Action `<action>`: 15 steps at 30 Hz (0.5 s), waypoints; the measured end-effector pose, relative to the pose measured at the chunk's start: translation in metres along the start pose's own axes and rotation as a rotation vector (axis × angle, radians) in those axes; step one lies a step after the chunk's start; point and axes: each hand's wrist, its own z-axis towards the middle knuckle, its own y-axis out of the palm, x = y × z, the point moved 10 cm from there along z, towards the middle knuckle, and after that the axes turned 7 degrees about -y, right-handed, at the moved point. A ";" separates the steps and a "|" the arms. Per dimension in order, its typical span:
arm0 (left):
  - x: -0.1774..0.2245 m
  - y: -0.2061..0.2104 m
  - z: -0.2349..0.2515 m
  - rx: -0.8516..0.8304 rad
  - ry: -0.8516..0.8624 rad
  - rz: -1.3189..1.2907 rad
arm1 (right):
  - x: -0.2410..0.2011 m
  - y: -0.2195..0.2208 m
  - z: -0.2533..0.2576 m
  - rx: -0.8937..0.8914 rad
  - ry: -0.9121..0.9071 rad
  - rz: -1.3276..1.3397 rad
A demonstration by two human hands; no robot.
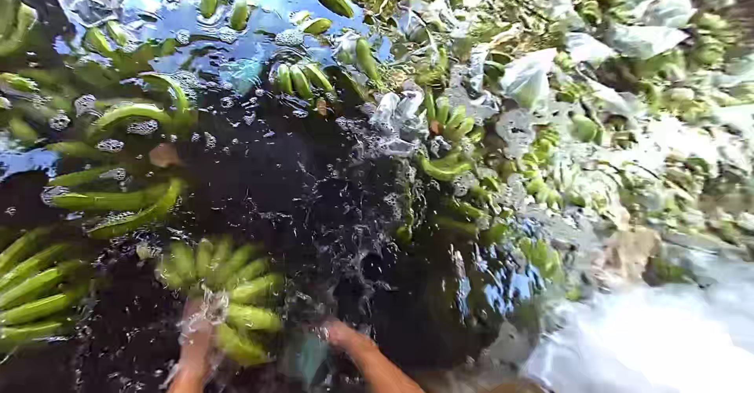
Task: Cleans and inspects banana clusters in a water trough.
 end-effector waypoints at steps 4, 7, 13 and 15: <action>0.085 0.024 -0.018 0.004 0.191 0.409 | 0.043 0.069 -0.042 -0.169 0.152 0.171; 0.084 0.077 -0.032 -0.124 0.228 0.585 | 0.024 0.109 -0.043 -0.104 0.151 0.260; 0.060 0.047 -0.038 -0.281 0.830 0.693 | -0.068 0.155 -0.020 -0.493 -0.365 -0.133; 0.058 -0.037 -0.026 -0.012 0.805 0.488 | -0.089 0.144 -0.039 -0.544 -0.558 -0.192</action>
